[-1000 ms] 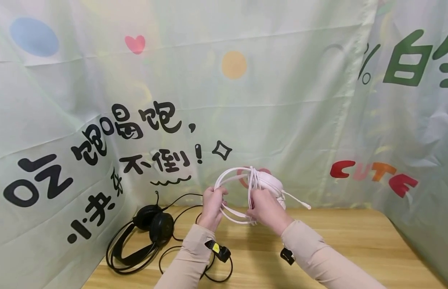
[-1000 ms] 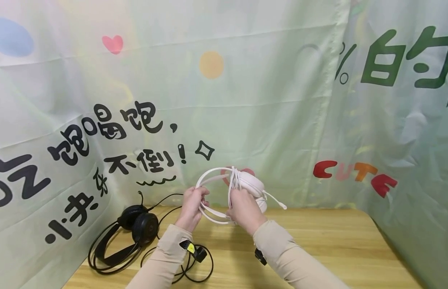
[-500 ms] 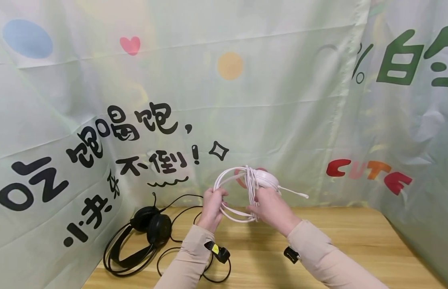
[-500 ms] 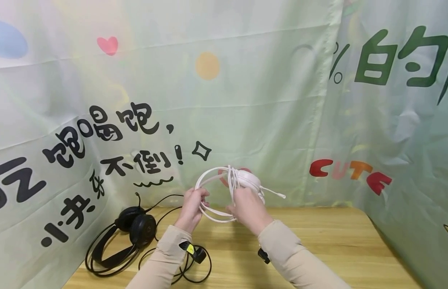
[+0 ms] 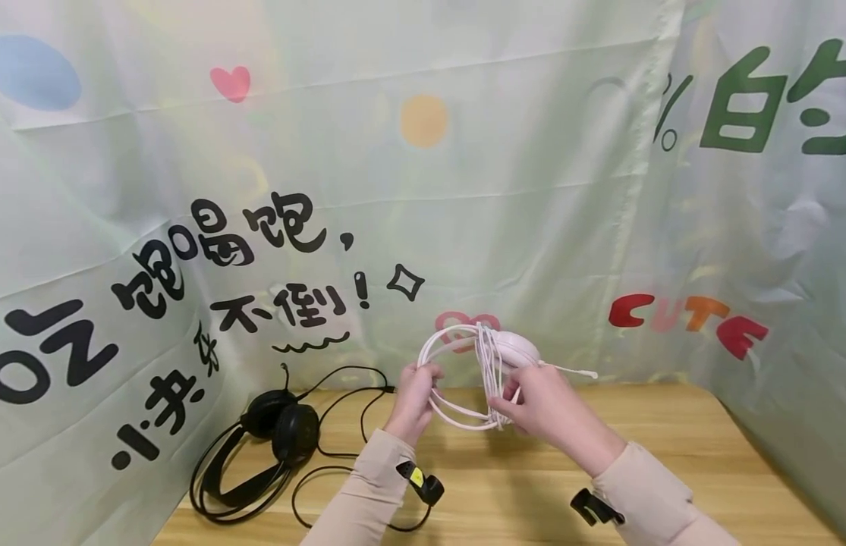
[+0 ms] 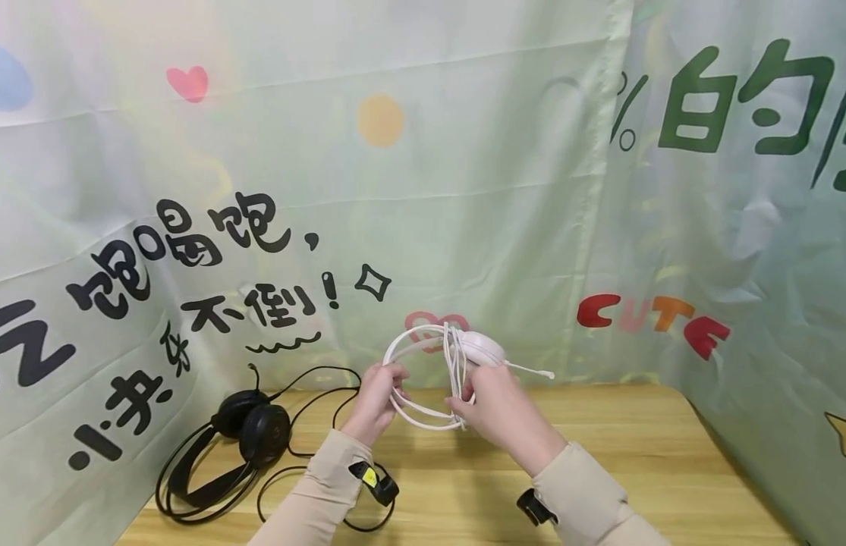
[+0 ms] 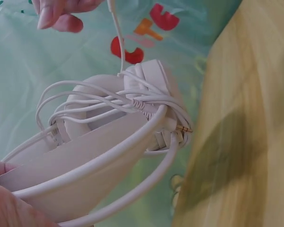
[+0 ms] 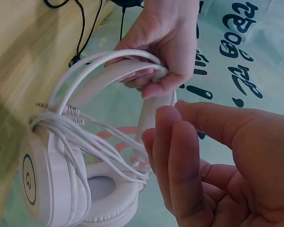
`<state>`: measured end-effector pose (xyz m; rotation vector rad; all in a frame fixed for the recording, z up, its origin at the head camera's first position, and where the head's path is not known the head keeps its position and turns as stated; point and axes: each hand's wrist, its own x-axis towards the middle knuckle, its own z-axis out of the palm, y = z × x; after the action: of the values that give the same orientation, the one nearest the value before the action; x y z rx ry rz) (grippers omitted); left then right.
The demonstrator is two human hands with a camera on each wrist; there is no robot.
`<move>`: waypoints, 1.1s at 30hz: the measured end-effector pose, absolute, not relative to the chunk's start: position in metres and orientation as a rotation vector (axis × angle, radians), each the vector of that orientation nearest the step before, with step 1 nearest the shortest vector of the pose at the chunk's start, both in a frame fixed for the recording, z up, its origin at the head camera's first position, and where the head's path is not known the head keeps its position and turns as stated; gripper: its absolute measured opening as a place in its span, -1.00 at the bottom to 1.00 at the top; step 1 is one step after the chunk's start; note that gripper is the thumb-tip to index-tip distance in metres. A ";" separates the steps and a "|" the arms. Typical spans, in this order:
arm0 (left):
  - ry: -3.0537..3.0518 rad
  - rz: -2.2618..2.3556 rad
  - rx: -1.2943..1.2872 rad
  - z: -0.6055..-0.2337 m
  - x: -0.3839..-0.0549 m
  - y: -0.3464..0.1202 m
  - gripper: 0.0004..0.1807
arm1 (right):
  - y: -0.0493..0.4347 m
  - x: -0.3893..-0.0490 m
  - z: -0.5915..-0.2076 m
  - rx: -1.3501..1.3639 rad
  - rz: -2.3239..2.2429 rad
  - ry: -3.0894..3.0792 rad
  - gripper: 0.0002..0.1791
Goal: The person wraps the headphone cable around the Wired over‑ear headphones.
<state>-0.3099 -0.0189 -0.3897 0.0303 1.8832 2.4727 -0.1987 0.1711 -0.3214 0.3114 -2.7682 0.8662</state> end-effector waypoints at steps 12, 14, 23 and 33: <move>1.848 2.414 0.012 -0.418 -0.298 0.023 -0.76 | 0.203 -0.174 -0.341 0.399 1.055 -2.762 -0.67; 1.832 2.409 0.004 -0.424 -0.296 0.030 -0.76 | 0.209 -0.172 -0.343 0.396 1.094 -2.758 -0.66; 1.664 2.441 -0.044 -0.441 -0.285 0.062 -0.74 | 0.233 -0.165 -0.348 0.364 1.221 -2.773 -0.67; 1.575 2.383 -0.103 -0.455 -0.275 0.094 -0.80 | 0.248 -0.163 -0.354 0.318 1.228 -2.774 -0.65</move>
<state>-0.2752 0.0938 -0.4549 -0.1029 1.5746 2.3828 -0.1628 0.2485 -0.3540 0.3176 -2.7737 1.2279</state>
